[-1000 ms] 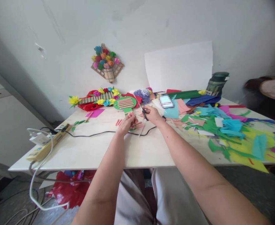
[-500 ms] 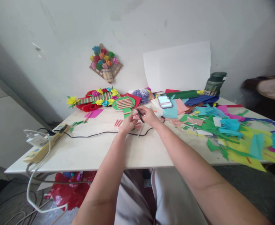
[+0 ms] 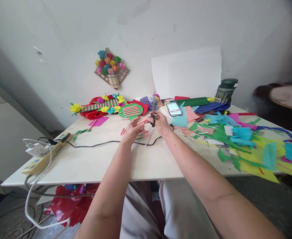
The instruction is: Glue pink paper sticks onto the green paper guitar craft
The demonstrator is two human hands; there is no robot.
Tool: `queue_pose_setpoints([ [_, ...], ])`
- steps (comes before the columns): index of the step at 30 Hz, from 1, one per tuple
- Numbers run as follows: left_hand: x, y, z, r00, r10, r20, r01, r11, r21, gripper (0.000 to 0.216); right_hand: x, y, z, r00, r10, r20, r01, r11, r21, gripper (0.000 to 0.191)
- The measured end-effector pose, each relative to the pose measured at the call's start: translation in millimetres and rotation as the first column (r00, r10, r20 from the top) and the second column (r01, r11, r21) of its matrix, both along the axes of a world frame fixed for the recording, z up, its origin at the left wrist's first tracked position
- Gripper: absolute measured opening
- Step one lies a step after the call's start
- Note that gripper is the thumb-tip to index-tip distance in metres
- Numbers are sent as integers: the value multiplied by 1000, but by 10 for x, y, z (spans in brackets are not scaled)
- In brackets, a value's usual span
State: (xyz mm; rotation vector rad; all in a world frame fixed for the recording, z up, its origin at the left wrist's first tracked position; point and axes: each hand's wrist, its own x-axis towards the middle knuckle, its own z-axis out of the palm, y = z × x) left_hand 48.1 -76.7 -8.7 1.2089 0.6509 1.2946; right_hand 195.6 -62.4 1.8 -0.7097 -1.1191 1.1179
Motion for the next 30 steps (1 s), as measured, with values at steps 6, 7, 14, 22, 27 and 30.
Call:
queue_pose_setpoints([
  [6,0,61,-48,980,-4,198,44,980,-194,22,-25,6,-27,998,29,-63,-28,1000,12,48],
  [7,10,63,-47,975,5,221,42,977,-208,19,-35,0,-28,998,32,-55,-31,999,11,49],
  [14,66,91,-50,955,151,255,-107,979,-176,18,-89,-28,-40,998,42,-45,-44,999,-26,48],
  [22,-24,108,-41,960,251,123,-236,964,-123,25,-29,-34,-13,1000,15,1,-15,993,-113,48],
  [27,-87,90,-28,971,238,26,-232,963,-135,23,35,-41,3,987,103,124,-87,987,-132,46],
  [30,-109,87,-41,976,208,-70,-216,967,-137,22,32,-63,-1,966,142,216,-114,984,-136,45],
])
